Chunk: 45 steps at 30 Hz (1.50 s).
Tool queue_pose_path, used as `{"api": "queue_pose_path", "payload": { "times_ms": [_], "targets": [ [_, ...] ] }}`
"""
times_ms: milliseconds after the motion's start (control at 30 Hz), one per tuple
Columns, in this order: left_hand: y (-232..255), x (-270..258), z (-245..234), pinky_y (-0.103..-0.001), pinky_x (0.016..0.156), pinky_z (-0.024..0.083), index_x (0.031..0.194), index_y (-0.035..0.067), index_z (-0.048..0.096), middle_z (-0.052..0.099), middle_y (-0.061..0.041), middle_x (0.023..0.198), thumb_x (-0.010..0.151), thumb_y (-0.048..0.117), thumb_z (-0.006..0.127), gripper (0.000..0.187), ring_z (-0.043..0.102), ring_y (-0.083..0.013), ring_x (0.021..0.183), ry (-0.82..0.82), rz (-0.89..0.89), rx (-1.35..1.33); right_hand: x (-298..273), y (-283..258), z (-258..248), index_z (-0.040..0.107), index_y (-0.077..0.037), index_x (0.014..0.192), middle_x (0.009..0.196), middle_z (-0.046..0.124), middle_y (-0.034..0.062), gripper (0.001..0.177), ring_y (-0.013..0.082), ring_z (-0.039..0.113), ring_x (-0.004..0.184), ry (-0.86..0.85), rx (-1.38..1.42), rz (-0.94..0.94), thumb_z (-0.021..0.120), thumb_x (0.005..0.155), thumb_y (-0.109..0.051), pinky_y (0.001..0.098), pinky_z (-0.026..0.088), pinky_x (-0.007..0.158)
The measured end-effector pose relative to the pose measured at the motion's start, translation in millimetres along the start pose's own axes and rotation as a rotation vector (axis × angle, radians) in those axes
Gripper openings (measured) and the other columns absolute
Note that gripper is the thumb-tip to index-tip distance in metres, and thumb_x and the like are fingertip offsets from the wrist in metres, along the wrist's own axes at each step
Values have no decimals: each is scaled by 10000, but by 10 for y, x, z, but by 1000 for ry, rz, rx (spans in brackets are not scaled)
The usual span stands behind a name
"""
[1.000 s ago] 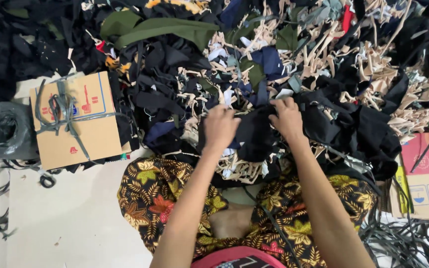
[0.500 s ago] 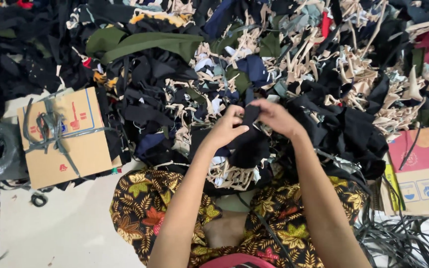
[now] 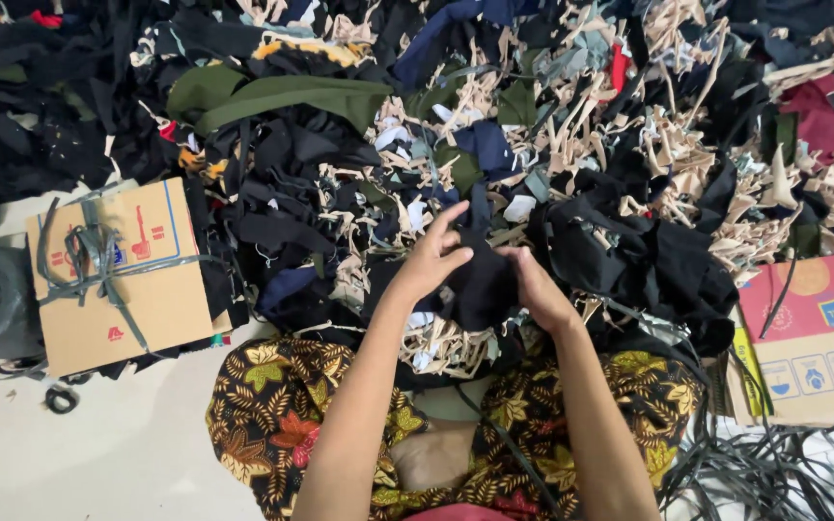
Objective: Sorting and stacking black fabric scraps from a large pile of mixed fabric remnants.
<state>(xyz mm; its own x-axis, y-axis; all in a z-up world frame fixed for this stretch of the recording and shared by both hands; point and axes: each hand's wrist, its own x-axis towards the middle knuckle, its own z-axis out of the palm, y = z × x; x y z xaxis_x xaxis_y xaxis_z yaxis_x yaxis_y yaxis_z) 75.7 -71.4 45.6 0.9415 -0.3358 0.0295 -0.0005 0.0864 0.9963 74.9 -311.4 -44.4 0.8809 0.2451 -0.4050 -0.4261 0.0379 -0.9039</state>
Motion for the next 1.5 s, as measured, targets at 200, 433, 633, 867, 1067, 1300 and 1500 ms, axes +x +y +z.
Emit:
{"api": "queue_pose_path", "payload": {
  "times_ms": [200, 433, 633, 867, 1067, 1300, 1500],
  "targets": [
    [-361, 28, -93, -239, 796, 558, 1609, 264, 364, 712, -13, 994, 948, 9, 632, 757, 630, -89, 867, -69, -34, 46, -267, -528, 361, 579, -65, 1436, 1416, 535, 253, 825, 418, 618, 1175, 97, -41, 165, 468, 965, -733, 571, 531, 918],
    [162, -64, -22, -425, 944, 538, 1484, 348, 528, 700, -71, 1007, 920, 174, 722, 622, 678, -232, 1020, 49, -21, 286, -68, -275, 86, 762, -115, 1069, 921, 709, 35, 215, 133, 650, 850, 93, -283, -224, 803, 924, -267, 352, 562, 729],
    [-21, 3, -76, -477, 959, 522, 1277, 308, 634, 712, -117, 1070, 873, 300, 765, 425, 683, -351, 1099, 28, 3, 705, -378, -442, 223, 725, -27, 1025, 1272, 576, 115, 171, 237, 604, 1210, 136, -280, -583, 811, 886, -80, 384, 507, 1019],
    [-329, 62, -146, -491, 931, 526, 1046, 187, 707, 636, -87, 1143, 930, 376, 698, 222, 628, -381, 1115, 36, 200, 820, -324, -332, 237, 690, -1, 1078, 1126, 674, 138, 112, 214, 639, 1098, 104, -155, -583, 689, 973, -41, 368, 521, 923],
    [-214, 121, -180, -570, 917, 531, 1275, 122, 628, 653, -196, 1167, 978, 314, 624, 353, 625, -443, 1126, 162, 90, 856, 229, 126, 106, 606, -24, 1314, 1046, 688, 126, 297, 170, 600, 1019, 157, -213, -478, 632, 1025, -86, 385, 516, 880],
    [-820, -552, -675, -510, 909, 480, 1153, 97, 541, 590, -155, 1014, 966, 441, 630, 401, 624, -399, 981, 907, -265, 1032, 294, 150, 144, 522, -113, 1412, 1340, 629, 249, 506, 396, 579, 1285, 378, -487, -199, 718, 970, -265, 519, 492, 1059],
    [-1034, -809, -824, -647, 1020, 439, 1429, -23, 292, 574, -389, 1267, 997, 629, 453, 798, 575, -564, 1199, 581, -713, 672, -99, 243, 329, 399, -45, 1499, 1270, 648, 275, 577, 434, 651, 1154, 533, -635, -279, 660, 1011, -208, 546, 558, 942]
  ]
}}
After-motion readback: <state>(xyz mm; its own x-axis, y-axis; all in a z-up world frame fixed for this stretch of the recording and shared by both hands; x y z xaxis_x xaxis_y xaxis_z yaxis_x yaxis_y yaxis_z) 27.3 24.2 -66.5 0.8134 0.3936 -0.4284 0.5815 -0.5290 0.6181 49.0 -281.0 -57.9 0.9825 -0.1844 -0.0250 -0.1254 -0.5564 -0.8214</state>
